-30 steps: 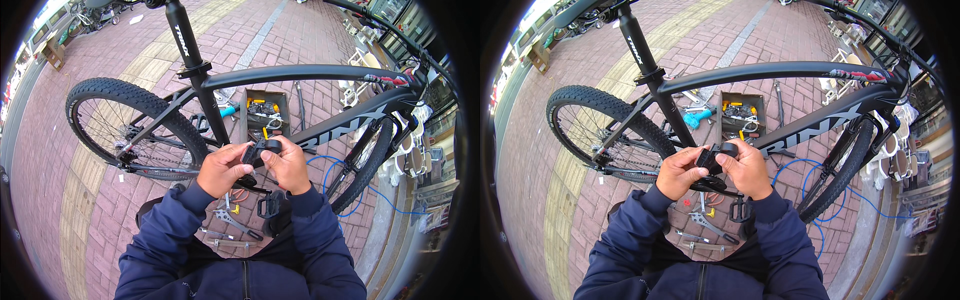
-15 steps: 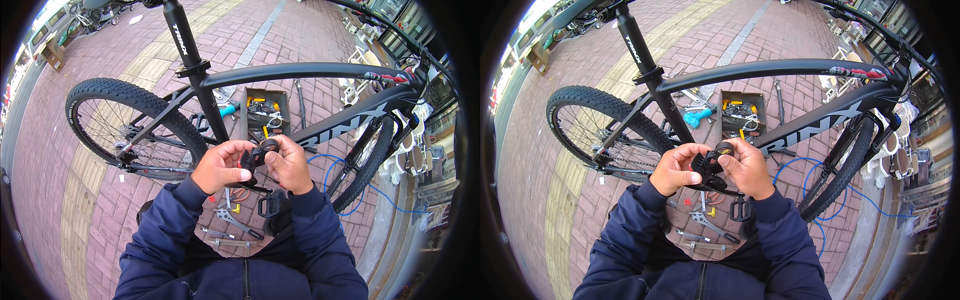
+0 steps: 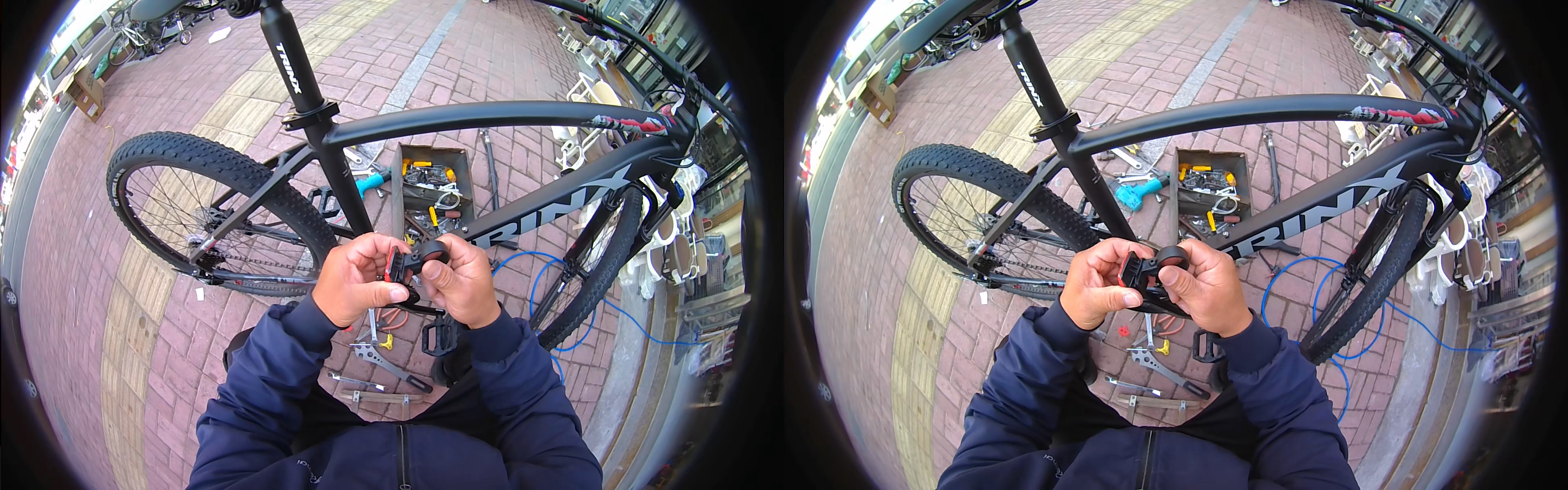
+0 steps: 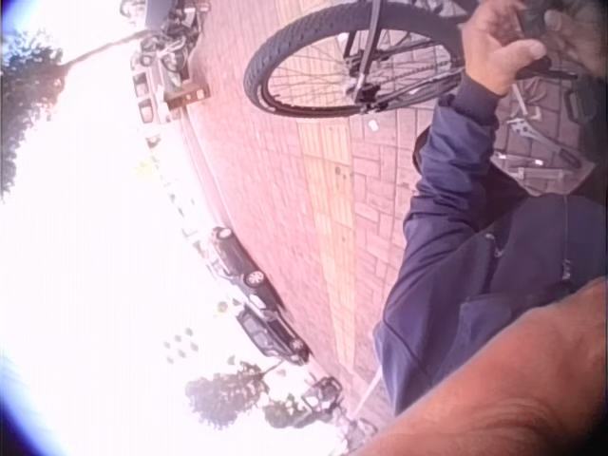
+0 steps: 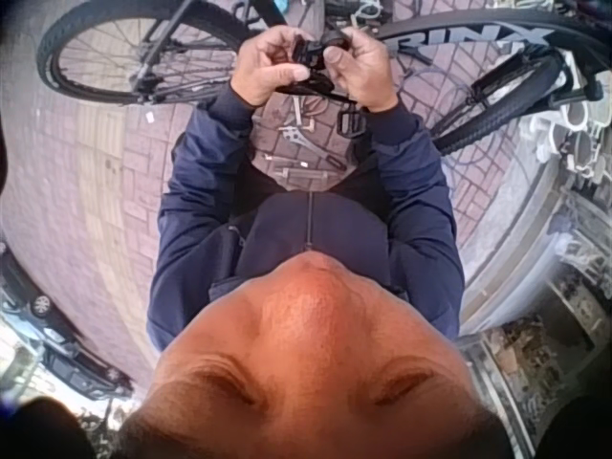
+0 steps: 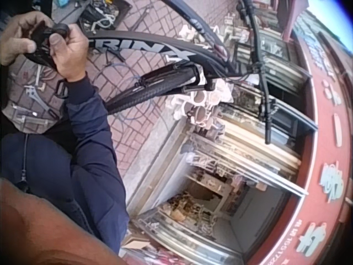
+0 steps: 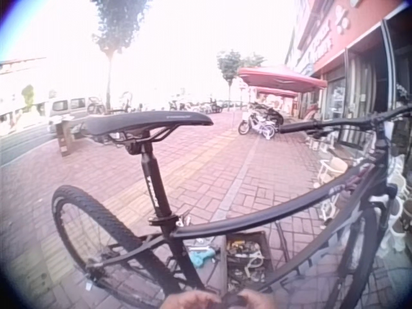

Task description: The person uses a yellow-handled tool to work on the bicycle's crankset area, then retrieves a small blue package and a white cable from a cardboard box. They attach the cable to the seat post and secure it with a zip tie.

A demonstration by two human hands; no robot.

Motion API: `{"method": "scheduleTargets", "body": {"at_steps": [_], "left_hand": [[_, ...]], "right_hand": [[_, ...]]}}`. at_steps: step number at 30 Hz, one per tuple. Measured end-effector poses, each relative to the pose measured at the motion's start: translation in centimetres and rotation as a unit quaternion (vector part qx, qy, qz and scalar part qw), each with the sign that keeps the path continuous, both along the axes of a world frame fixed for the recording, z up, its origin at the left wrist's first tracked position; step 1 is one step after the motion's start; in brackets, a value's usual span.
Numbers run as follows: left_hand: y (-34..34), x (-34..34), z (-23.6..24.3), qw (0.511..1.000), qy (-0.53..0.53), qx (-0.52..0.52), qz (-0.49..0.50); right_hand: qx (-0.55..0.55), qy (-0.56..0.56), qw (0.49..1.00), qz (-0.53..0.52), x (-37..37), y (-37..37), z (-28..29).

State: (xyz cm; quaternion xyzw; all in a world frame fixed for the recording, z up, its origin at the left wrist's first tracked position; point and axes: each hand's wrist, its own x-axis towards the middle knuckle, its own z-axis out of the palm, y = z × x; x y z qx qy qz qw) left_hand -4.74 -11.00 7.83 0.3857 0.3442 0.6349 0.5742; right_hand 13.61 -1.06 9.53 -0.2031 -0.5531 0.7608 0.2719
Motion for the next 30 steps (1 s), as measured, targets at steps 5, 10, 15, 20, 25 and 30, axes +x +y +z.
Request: {"method": "scheduleTargets", "body": {"at_steps": [5,10,15,20,25,30], "left_hand": [[-0.1,0.3,0.3,1.0,-0.005,0.009,0.02],[-0.2,0.0,0.2,1.0,-0.003,-0.003,0.013],[0.4,-0.5,-0.7,0.997,-0.066,-0.028,-0.023],[0.9,0.1,-1.4,0.996,-0.089,0.01,-0.019],[0.7,0.3,-0.9,0.997,-0.079,0.0,-0.001],[0.4,0.0,-0.2,0.999,-0.038,0.025,0.002]], "right_hand": [[-0.02,0.016,1.0,0.014,0.0,0.0,-0.3],[-0.021,0.031,0.999,0.023,-0.1,0.0,-0.5],[-0.025,0.053,0.998,-0.004,-0.4,-0.2,-0.1],[-0.035,0.057,0.998,-0.007,-0.6,-0.2,0.1],[0.0,0.028,1.0,-0.009,-0.5,-0.3,-0.1],[-0.024,0.008,1.0,0.005,-0.5,-0.3,-0.3]]}}
